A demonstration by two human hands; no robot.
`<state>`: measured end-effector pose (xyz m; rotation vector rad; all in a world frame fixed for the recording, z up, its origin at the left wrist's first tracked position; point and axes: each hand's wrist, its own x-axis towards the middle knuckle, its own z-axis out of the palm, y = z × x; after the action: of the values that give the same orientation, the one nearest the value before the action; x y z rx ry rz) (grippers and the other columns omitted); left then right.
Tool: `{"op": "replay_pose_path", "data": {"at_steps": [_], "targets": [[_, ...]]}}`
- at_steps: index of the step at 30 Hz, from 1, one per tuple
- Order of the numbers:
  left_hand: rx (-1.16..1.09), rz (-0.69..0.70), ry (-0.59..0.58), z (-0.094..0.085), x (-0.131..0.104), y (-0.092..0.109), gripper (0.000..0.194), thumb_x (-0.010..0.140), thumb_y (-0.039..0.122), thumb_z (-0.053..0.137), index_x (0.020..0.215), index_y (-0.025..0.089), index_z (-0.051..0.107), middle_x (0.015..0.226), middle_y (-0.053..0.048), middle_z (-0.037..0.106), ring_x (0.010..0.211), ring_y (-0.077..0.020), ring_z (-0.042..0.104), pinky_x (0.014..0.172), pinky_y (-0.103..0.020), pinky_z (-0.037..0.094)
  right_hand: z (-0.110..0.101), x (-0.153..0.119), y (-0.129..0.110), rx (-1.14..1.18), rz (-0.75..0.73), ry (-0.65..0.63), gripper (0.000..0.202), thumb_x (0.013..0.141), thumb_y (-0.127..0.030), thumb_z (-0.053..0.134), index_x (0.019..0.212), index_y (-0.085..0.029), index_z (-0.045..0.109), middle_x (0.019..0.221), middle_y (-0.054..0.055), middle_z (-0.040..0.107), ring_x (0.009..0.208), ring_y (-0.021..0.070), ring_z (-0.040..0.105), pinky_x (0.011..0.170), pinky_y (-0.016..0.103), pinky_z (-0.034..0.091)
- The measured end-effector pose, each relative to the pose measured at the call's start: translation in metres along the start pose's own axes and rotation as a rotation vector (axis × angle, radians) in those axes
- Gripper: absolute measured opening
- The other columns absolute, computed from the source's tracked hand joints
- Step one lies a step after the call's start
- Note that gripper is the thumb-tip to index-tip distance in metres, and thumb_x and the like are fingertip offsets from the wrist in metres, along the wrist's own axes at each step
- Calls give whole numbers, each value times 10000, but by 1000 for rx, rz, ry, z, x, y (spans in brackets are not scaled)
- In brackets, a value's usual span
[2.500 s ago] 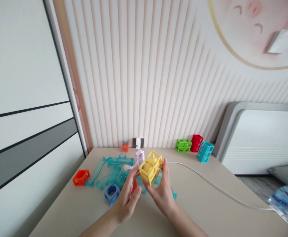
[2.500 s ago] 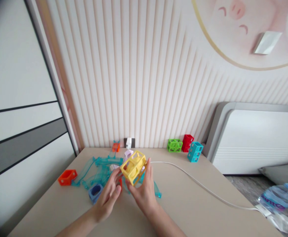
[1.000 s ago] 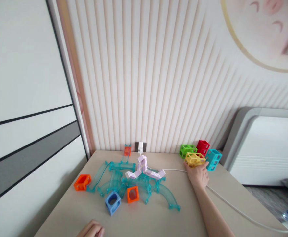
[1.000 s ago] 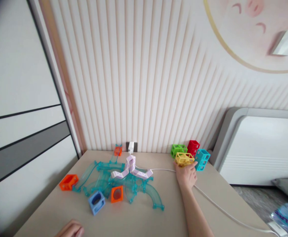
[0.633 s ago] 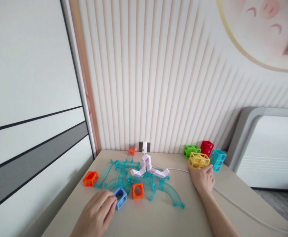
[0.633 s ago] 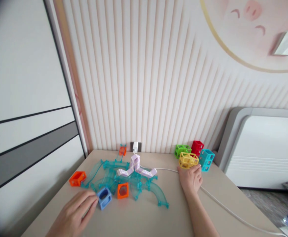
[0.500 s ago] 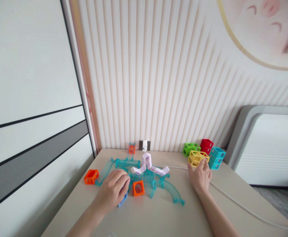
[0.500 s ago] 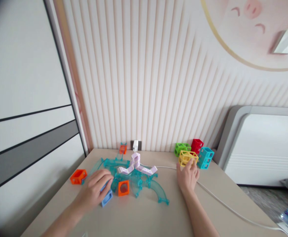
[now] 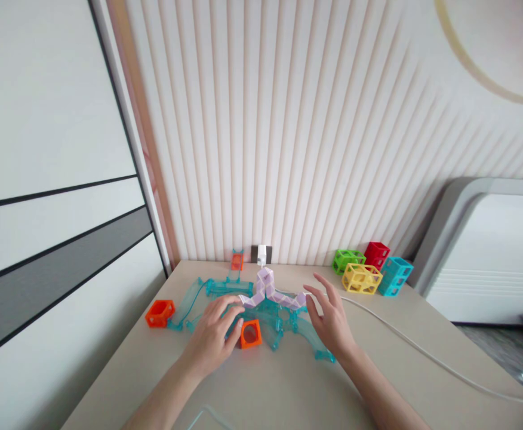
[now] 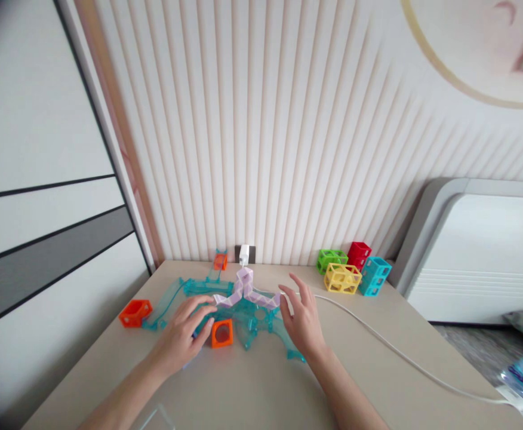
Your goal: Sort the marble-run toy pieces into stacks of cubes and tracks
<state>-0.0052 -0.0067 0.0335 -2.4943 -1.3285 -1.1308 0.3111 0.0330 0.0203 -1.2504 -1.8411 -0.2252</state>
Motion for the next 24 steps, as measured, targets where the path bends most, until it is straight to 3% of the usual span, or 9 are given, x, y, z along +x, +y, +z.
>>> {"op": "replay_pose_path", "data": {"at_steps": [5, 10, 16, 20, 24], "targets": [[-36, -1, -76, 5, -1, 4, 151, 962, 225, 546, 1024, 241, 682, 1175, -87, 668, 1152, -257, 651, 989, -408, 561, -6, -2, -43, 67, -273, -105, 251, 981, -219, 548, 1175, -265, 702, 1370, 120, 617, 1255, 290, 595, 1016, 510, 530], [-80, -32, -91, 3, 0, 6, 153, 948, 186, 546, 1000, 247, 676, 1208, -78, 656, 1177, -254, 645, 1003, -398, 560, -7, -6, -69, 92, -508, -297, 293, 970, -228, 598, 1253, -264, 664, 1377, 101, 643, 1316, 280, 568, 1099, 539, 469], [-70, -41, -114, 4, 0, 6, 169, 948, 153, 536, 1010, 241, 665, 1220, -84, 634, 1193, -256, 634, 1005, -403, 565, -5, -11, -88, 32, -573, -403, 315, 975, -255, 610, 1289, -245, 640, 1362, 122, 652, 1298, 290, 580, 1086, 551, 483], [-50, -43, -124, 4, 0, 7, 184, 941, 143, 531, 1005, 242, 673, 1211, -84, 630, 1186, -262, 631, 993, -416, 569, 5, -16, -96, 4, -626, -380, 278, 1002, -138, 538, 1234, -238, 655, 1327, 95, 680, 1262, 260, 607, 1093, 530, 477], [-52, -47, -144, 4, 0, 7, 177, 957, 150, 515, 996, 235, 666, 1222, -81, 626, 1200, -255, 618, 1015, -417, 556, 18, -24, -94, 30, -643, -326, 212, 1030, -156, 525, 1193, -199, 653, 1278, 83, 699, 1249, 238, 603, 1097, 496, 462]]}}
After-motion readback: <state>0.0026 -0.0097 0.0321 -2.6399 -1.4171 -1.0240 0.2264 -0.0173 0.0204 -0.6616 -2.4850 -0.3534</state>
